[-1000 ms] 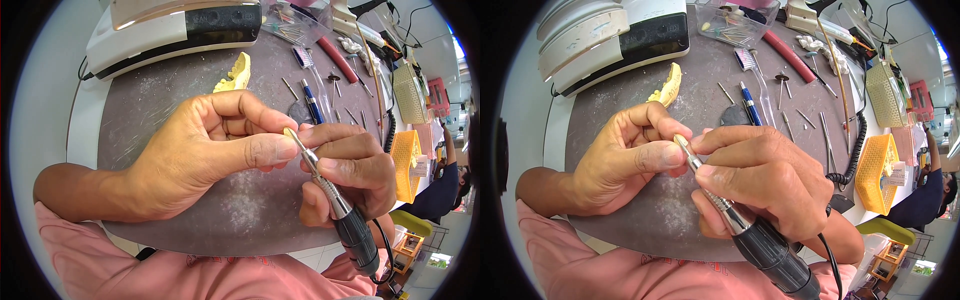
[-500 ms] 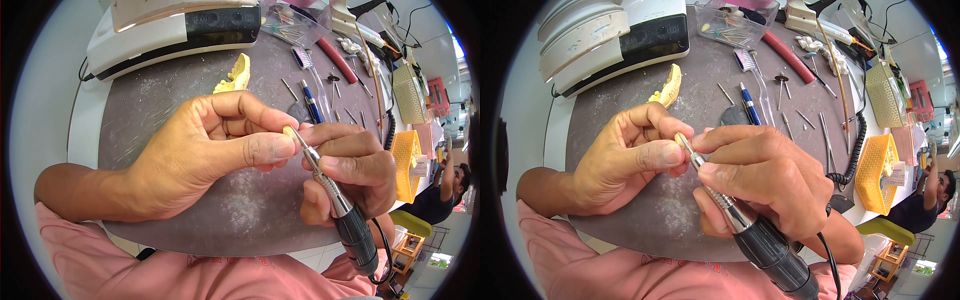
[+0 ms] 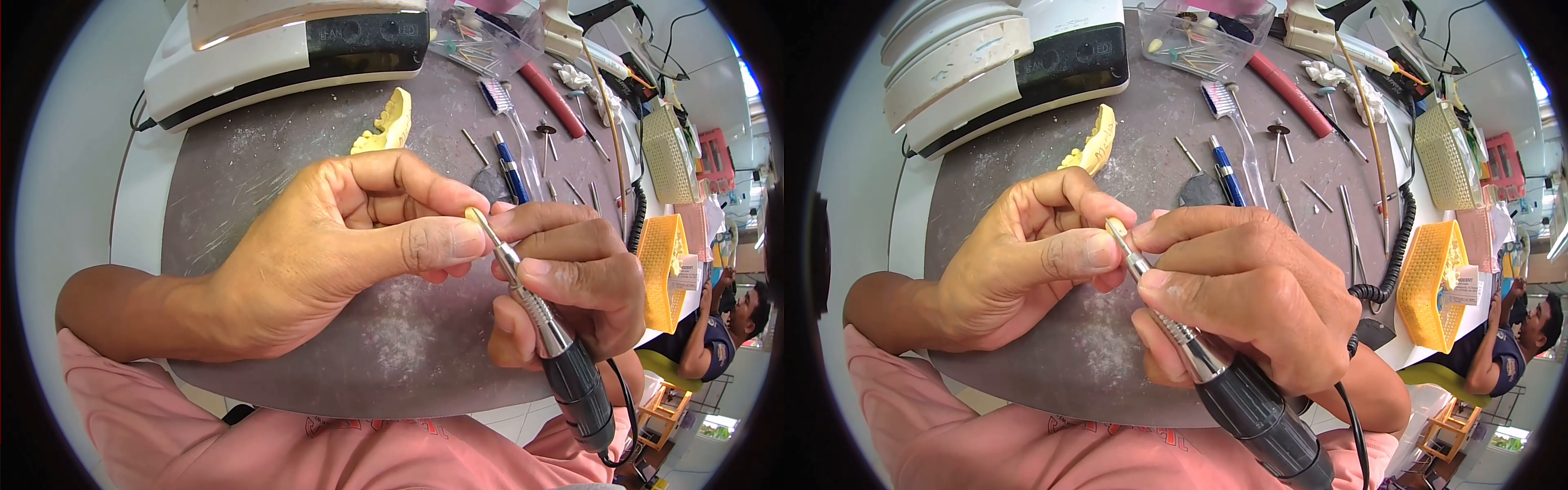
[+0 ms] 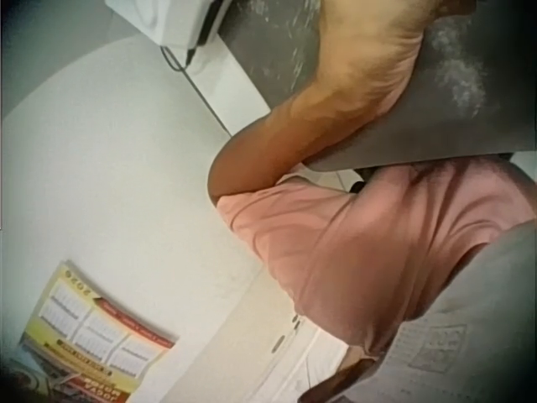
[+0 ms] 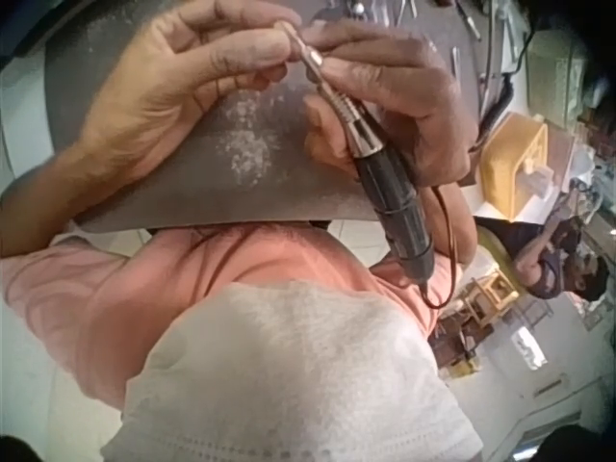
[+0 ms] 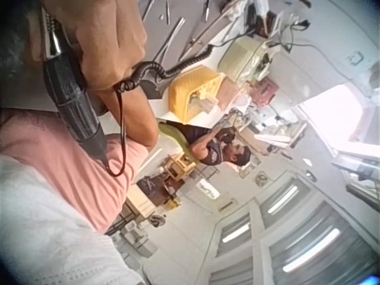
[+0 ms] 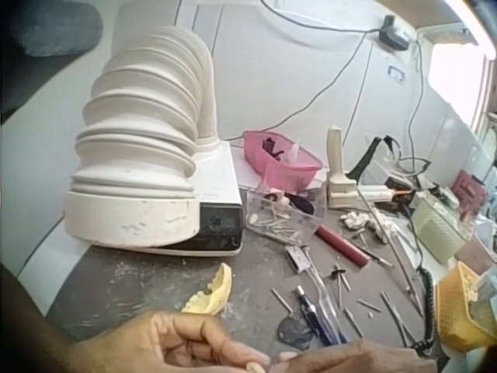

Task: Polishing a prosthetic denture tooth using a rotary tool at a dental laboratory bench.

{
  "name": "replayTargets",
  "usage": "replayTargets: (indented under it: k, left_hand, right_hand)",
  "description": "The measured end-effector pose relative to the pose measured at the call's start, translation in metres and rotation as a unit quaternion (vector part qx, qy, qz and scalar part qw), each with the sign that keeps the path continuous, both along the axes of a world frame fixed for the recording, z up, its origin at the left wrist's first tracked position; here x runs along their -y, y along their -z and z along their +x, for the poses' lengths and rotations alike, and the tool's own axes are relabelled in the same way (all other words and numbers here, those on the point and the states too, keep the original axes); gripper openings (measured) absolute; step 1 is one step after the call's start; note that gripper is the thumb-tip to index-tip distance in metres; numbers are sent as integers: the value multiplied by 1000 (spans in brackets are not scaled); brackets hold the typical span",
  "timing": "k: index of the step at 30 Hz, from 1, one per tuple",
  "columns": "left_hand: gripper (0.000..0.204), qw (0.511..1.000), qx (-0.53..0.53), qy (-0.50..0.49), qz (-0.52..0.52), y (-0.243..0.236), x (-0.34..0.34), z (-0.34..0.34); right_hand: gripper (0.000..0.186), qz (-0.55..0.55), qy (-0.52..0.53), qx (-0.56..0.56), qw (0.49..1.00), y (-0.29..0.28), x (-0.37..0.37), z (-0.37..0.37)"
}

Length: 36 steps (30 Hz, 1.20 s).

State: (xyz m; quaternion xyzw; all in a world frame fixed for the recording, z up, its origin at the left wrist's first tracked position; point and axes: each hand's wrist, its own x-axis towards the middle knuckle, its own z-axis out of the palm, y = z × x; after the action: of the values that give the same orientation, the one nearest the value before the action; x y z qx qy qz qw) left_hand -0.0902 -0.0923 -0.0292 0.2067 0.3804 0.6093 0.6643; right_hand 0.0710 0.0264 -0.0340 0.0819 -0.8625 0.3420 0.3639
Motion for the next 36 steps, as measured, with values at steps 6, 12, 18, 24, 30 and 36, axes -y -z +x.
replayTargets:
  k: [6, 12, 18, 24, 30, 36]
  left_hand:
    - [18, 1000, 0, -14, 11, 1, 1, 0]
    - [18, 1000, 4, -23, 21, 1, 0, 0]
    - [17, 1000, 4, -17, 14, 3, 0, -2]
    - [17, 1000, -1, -16, 20, 2, 2, 2]
    - [17, 1000, -2, -7, 7, 1, 1, -1]
    - [18, 999, -15, 1, 31, 4, -1, 1]
  right_hand:
    - [30, -12, 21, -3, 1000, 1, 3, -2]
    - [30, -6, 12, -14, 1000, 4, 1, -4]
    - [30, 4, 11, 12, 1000, 1, 1, -4]
    - [30, 5, 18, 16, 1000, 0, 4, 1]
    - [33, 3, 53, 14, 998, -3, -8, 2]
    - [48, -286, 55, 148, 945, -13, 2, -10]
